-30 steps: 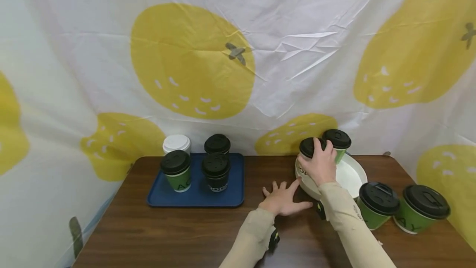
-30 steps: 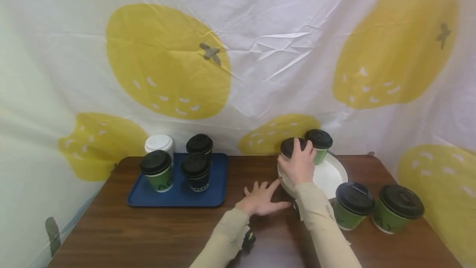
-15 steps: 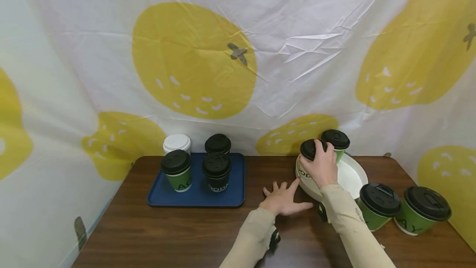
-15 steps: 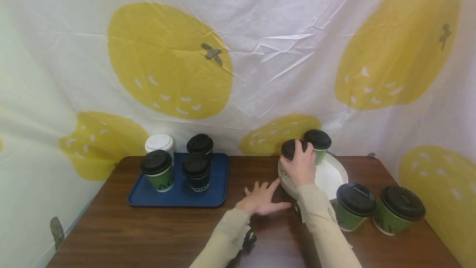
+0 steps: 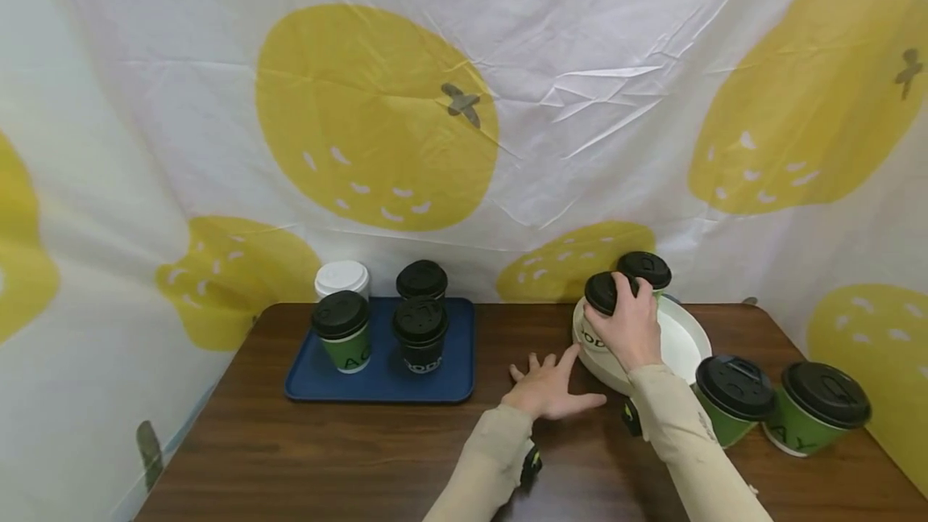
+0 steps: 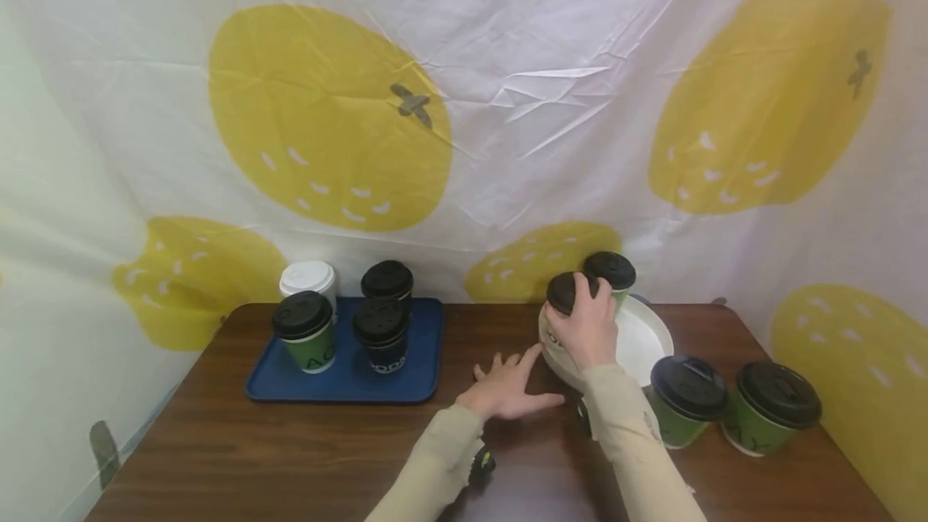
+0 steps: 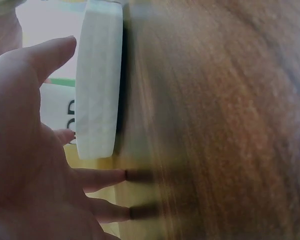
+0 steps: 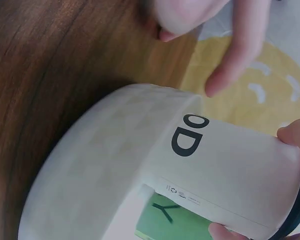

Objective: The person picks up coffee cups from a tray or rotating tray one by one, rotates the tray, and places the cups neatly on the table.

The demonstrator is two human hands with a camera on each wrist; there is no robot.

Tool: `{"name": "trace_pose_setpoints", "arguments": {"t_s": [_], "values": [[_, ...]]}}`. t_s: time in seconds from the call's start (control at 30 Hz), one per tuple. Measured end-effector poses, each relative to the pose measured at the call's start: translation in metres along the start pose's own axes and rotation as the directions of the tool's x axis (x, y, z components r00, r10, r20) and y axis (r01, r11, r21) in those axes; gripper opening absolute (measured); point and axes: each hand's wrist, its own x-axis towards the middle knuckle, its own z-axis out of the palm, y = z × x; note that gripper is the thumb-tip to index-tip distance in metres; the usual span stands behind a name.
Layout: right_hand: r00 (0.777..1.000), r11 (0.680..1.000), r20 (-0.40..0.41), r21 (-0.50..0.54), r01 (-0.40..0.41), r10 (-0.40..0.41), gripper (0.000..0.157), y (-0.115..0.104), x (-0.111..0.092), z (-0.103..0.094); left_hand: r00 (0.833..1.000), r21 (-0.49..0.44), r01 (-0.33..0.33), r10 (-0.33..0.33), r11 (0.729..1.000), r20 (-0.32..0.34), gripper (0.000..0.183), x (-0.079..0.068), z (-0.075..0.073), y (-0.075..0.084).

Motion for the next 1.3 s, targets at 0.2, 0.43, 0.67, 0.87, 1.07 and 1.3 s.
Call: {"name": "trace_pose_setpoints", "arguments": {"t_s": [0.2,0.43,0.67,0.87,1.07,1.3], "values": [[0.998,0.999,-0.053,0.003,0.046,-0.046,0.067,-0.001,-0.012,-0.013,1.0,0.023,0.007,-0.007,1.0,-0.002,0.088,-0.005,-0.001,0.005],[0.995,0.998,-0.073,-0.008,0.066,-0.066,0.066,0.0,-0.026,-0.023,1.0,0.05,0.002,-0.002,0.999,-0.004,0.088,-0.003,0.002,0.003],[0.989,0.995,-0.114,-0.021,0.093,-0.094,0.065,-0.003,-0.037,-0.031,1.0,0.054,-0.006,0.007,0.999,-0.006,0.089,-0.002,0.001,0.003],[0.976,0.992,-0.176,-0.032,0.122,-0.125,0.063,-0.002,-0.051,-0.038,1.0,0.065,-0.012,0.013,0.998,-0.014,0.089,-0.005,-0.001,0.004],[0.973,0.991,-0.189,-0.046,0.125,-0.131,0.062,0.001,-0.066,-0.046,0.999,0.074,-0.024,0.026,0.997,-0.023,0.091,-0.005,-0.001,0.004],[0.963,0.984,-0.215,-0.107,0.142,-0.162,0.061,0.003,-0.082,-0.056,0.999,0.069,-0.038,0.04,0.997,-0.036,0.093,-0.003,0.0,0.003]]}}
